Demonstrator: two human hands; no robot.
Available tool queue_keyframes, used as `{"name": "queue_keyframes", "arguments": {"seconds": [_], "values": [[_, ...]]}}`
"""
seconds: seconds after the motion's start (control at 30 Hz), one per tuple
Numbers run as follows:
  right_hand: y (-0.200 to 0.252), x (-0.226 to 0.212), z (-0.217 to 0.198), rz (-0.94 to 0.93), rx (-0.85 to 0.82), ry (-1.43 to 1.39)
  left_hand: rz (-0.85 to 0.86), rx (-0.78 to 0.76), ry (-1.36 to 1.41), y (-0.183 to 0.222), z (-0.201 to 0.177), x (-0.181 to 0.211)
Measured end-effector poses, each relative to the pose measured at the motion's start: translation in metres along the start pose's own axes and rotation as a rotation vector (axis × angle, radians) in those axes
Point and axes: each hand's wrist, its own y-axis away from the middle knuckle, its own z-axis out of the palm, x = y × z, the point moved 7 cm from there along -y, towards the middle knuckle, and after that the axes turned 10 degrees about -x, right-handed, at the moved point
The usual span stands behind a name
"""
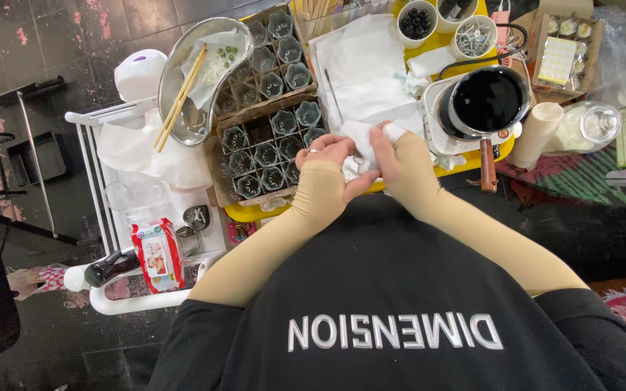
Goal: Cleaning small glass jars with a cloth and organizing green decorative elements in a dish using chopsticks at a workstation.
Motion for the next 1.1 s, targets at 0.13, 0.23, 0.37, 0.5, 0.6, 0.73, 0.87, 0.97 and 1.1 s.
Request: {"name": "queue_keyframes", "arguments": {"seconds": [0.13,0.23,0.37,0.5,0.6,0.73,0.87,0.97,1.1], "values": [[-0.008,0.055,0.002,0.397,-0.056,-0.380,0.128,0.063,-0.093,0.007,-0.001,0.012],[-0.007,0.068,0.019,0.503,-0.302,-0.576,0.187,0.050,-0.210,0.009,-0.005,0.023],[-0.005,0.099,0.046,0.706,-0.523,-0.880,0.235,0.098,-0.353,0.012,-0.022,0.032],[-0.001,0.111,0.042,0.548,-0.616,-0.937,0.092,0.202,-0.414,0.017,-0.051,0.010],[0.009,0.066,0.011,0.432,-0.439,-0.800,-0.058,0.310,-0.463,0.027,-0.076,-0.027],[0.014,0.046,0.007,0.261,-0.512,-1.113,-0.284,0.297,-0.443,0.038,-0.086,-0.097],[0.020,0.044,0.010,0.265,-0.447,-1.256,-0.419,0.300,-0.487,0.036,-0.070,-0.165],[0.024,0.047,0.013,0.260,-0.442,-1.259,-0.452,0.265,-0.491,0.025,-0.053,-0.193],[0.026,0.050,0.015,0.249,-0.442,-1.206,-0.456,0.172,-0.597,0.004,-0.038,-0.201]]}}
